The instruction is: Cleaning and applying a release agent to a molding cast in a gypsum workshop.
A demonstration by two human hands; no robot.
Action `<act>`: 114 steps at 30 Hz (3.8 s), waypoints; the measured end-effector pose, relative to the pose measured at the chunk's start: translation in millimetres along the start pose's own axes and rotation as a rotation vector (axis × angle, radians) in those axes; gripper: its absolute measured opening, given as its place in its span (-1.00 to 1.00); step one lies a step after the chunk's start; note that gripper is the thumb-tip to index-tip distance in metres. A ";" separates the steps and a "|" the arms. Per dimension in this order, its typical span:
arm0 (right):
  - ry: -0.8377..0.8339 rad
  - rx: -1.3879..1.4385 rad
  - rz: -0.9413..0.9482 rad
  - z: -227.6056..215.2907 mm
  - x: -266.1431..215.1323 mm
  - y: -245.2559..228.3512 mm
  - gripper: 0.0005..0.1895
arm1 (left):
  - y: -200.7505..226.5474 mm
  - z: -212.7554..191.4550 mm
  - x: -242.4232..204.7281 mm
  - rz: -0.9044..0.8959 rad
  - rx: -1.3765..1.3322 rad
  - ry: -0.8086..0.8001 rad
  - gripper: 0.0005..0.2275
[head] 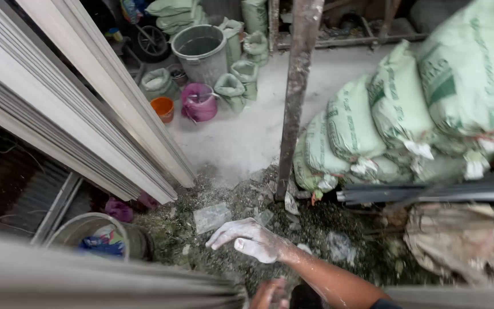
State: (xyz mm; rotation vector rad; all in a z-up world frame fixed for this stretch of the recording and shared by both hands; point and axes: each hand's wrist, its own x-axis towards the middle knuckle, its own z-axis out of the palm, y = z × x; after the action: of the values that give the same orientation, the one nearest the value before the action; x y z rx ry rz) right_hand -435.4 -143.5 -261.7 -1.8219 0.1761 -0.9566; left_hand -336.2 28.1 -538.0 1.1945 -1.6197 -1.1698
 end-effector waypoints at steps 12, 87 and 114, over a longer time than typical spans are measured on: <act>-0.365 -0.114 0.934 -220.9 24.8 186.2 -0.53 | -254.3 -36.7 87.0 -0.294 0.392 0.927 -0.30; 0.713 1.370 -0.067 -1560.7 276.3 871.7 -0.23 | -129.6 157.4 1964.6 0.424 0.319 -0.725 -0.46; 0.357 -0.334 1.234 -2057.7 466.5 1110.7 -0.58 | -498.1 -202.6 2663.6 -0.745 0.551 0.117 -0.63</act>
State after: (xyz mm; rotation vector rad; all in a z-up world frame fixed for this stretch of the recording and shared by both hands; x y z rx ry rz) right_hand -1186.0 -2378.5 -617.2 -1.3729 1.5418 -0.3232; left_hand -673.8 -2657.6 -776.3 2.3123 -1.4831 -1.0590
